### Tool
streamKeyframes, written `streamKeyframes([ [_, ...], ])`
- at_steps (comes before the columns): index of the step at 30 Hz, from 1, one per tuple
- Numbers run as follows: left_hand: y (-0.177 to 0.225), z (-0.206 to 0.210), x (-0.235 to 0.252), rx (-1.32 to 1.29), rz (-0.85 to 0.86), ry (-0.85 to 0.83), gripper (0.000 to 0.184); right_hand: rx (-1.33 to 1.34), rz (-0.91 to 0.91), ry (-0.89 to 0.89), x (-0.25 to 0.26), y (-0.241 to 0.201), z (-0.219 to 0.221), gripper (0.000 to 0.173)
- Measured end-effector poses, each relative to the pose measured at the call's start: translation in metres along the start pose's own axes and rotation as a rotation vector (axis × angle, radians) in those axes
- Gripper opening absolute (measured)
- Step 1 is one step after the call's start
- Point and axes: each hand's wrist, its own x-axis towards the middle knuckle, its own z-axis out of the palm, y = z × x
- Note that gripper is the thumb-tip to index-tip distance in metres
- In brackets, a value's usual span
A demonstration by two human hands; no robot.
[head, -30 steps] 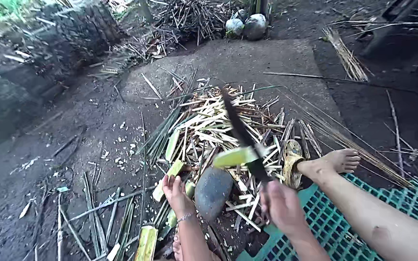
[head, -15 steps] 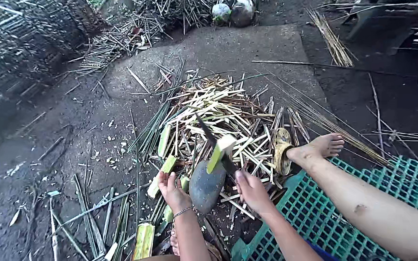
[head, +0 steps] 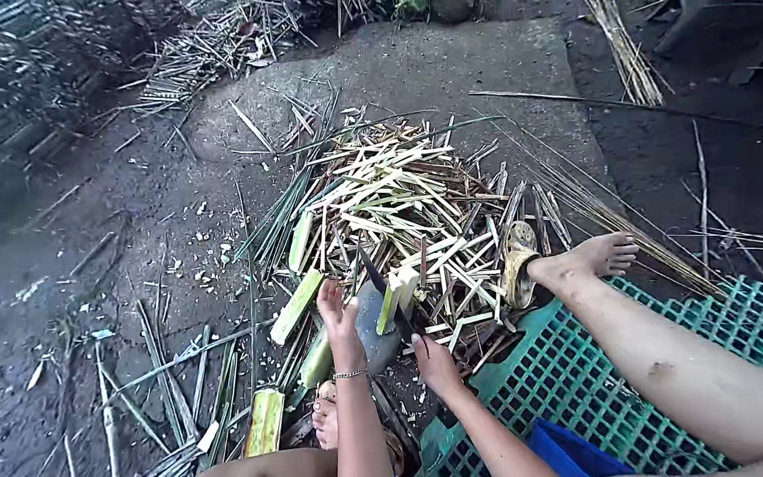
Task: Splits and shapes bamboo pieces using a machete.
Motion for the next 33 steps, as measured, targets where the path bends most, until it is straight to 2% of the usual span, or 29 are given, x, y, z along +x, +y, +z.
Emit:
streamKeyframes([
  [2, -0.005, 0.004, -0.001, 0.188, 0.038, -0.177, 0.092, -0.042, -0.03, -0.006, -0.005, 0.0, 0.0, 0.056],
  [3, -0.006, 0.008, 0.001, 0.293, 0.057, -0.256, 0.089, -0.057, -0.058, 0.011, -0.005, 0.002, 0.002, 0.055],
  [5, -0.007, 0.017, -0.001, 0.508, 0.094, -0.341, 0.069, -0.074, -0.105, 0.065, -0.009, 0.006, 0.008, 0.055],
  [7, -0.01, 0.023, -0.006, 0.583, 0.164, -0.312, 0.052, -0.064, -0.125, 0.118, -0.011, 0.007, 0.011, 0.055],
  [9, -0.015, 0.022, -0.004, 0.568, 0.199, -0.279, 0.046, -0.057, -0.087, 0.109, -0.009, 0.005, 0.006, 0.056],
  [12, -0.014, 0.014, 0.002, 0.709, 0.109, -0.287, 0.039, -0.104, -0.002, 0.023, -0.004, 0.005, -0.001, 0.059],
  [15, -0.01, 0.029, -0.006, 0.833, 0.014, -0.162, 0.034, -0.165, 0.037, -0.071, 0.003, 0.004, -0.009, 0.051],
  [18, -0.013, 0.029, -0.006, 0.824, 0.053, -0.172, 0.03, -0.122, -0.011, -0.143, 0.011, 0.009, -0.017, 0.043],
  [22, -0.025, 0.017, 0.0, 0.72, 0.152, -0.247, 0.018, -0.03, -0.089, -0.259, 0.02, 0.021, -0.025, 0.041],
  [26, -0.032, 0.011, 0.002, 0.643, 0.217, -0.302, 0.013, 0.072, -0.131, -0.283, 0.024, 0.035, -0.018, 0.042],
  [33, -0.035, 0.0, 0.013, 0.474, 0.204, -0.347, 0.009, 0.077, -0.176, -0.362, 0.037, 0.036, -0.03, 0.041],
])
